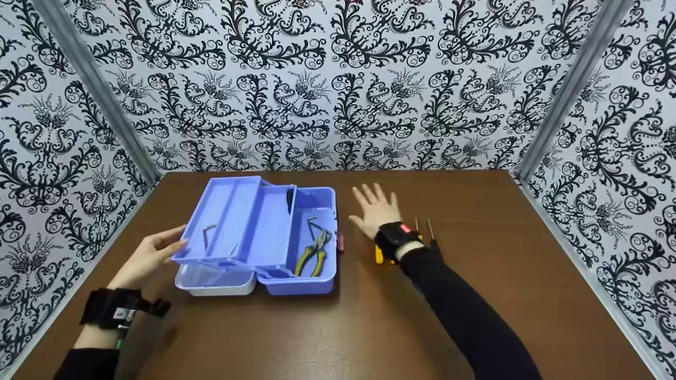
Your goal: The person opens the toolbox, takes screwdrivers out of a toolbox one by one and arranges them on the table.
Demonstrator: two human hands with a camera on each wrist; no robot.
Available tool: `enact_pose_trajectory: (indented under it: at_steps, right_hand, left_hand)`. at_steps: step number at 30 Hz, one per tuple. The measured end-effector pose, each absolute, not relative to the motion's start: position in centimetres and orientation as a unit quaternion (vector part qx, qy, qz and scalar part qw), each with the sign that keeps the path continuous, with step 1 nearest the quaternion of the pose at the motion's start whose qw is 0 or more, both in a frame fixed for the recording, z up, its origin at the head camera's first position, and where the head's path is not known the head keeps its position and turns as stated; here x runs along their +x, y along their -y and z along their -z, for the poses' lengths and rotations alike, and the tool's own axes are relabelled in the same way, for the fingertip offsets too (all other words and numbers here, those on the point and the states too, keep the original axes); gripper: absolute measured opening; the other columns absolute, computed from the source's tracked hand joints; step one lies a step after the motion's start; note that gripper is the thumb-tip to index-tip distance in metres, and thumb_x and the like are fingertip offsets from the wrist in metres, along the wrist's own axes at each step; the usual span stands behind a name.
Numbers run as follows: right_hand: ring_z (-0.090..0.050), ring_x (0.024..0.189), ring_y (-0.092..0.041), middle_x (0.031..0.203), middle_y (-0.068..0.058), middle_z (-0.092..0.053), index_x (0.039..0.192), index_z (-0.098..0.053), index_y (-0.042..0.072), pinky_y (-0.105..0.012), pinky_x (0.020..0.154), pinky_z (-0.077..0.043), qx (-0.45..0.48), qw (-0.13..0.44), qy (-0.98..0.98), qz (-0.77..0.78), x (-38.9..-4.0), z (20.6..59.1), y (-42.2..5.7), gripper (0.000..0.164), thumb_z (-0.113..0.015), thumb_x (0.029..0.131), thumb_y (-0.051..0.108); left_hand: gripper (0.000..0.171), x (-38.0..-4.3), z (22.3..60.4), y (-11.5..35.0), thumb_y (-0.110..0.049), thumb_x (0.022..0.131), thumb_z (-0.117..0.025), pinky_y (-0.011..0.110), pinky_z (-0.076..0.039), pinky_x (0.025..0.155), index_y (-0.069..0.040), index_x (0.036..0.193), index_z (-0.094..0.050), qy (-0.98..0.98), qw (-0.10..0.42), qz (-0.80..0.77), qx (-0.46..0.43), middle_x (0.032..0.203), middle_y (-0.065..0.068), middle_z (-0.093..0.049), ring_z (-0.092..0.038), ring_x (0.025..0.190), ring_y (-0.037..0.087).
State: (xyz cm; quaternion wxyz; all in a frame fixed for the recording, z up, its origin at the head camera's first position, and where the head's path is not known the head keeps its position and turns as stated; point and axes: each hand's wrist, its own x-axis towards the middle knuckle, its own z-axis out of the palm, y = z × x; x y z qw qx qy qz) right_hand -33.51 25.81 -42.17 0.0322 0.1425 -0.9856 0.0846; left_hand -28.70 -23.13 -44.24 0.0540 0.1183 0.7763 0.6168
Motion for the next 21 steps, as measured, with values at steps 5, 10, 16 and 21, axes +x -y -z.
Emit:
enact_pose_trajectory:
  at_steps: [5, 10, 16, 21]
  right_hand:
    - [-0.008, 0.153, -0.038, 0.165, -0.011, -0.014, 0.159, -0.017, 0.017, -0.066, 0.120, -0.004, 0.157, 0.027, 0.984, -0.076, -33.8, 41.6, -23.3, 0.072, -0.046, 0.100, 0.047]
    - [-0.007, 0.153, -0.036, 0.165, -0.009, -0.013, 0.159, -0.016, 0.017, -0.064, 0.121, -0.004, 0.166, 0.016, 0.983, -0.070, -34.1, 40.9, -20.7, 0.072, -0.046, 0.101, 0.047]
    - [-0.010, 0.153, -0.033, 0.165, -0.006, -0.015, 0.159, -0.016, 0.018, -0.062, 0.122, -0.007, 0.184, 0.014, 0.981, -0.059, -34.9, 40.5, -17.8, 0.073, -0.045, 0.101, 0.050]
    - [-0.015, 0.153, -0.033, 0.164, -0.006, -0.022, 0.158, -0.022, 0.015, -0.062, 0.121, -0.012, 0.200, 0.019, 0.978, -0.063, -34.9, 40.0, -15.3, 0.071, -0.048, 0.100, 0.047]
  left_hand:
    - [0.055, -28.8, 44.4, 23.2, -0.014, 0.100, -0.058, 0.024, -0.059, 0.080, 0.005, 0.148, -0.039, -0.776, 0.053, -0.618, 0.117, 0.139, 0.033, -0.052, -0.070, 0.089, 0.008]
    - [0.055, -28.9, 44.5, 23.2, -0.015, 0.100, -0.059, 0.024, -0.058, 0.082, 0.004, 0.148, -0.040, -0.777, 0.053, -0.617, 0.112, 0.140, 0.031, -0.052, -0.070, 0.091, 0.008]
    - [0.056, -28.8, 44.5, 23.3, -0.016, 0.099, -0.059, 0.022, -0.057, 0.085, 0.004, 0.148, -0.039, -0.779, 0.051, -0.614, 0.116, 0.141, 0.031, -0.051, -0.070, 0.093, 0.007]
    - [0.056, -28.8, 44.4, 23.2, -0.015, 0.100, -0.058, 0.020, -0.057, 0.084, 0.005, 0.148, -0.038, -0.783, 0.049, -0.609, 0.117, 0.141, 0.032, -0.050, -0.069, 0.092, 0.004]
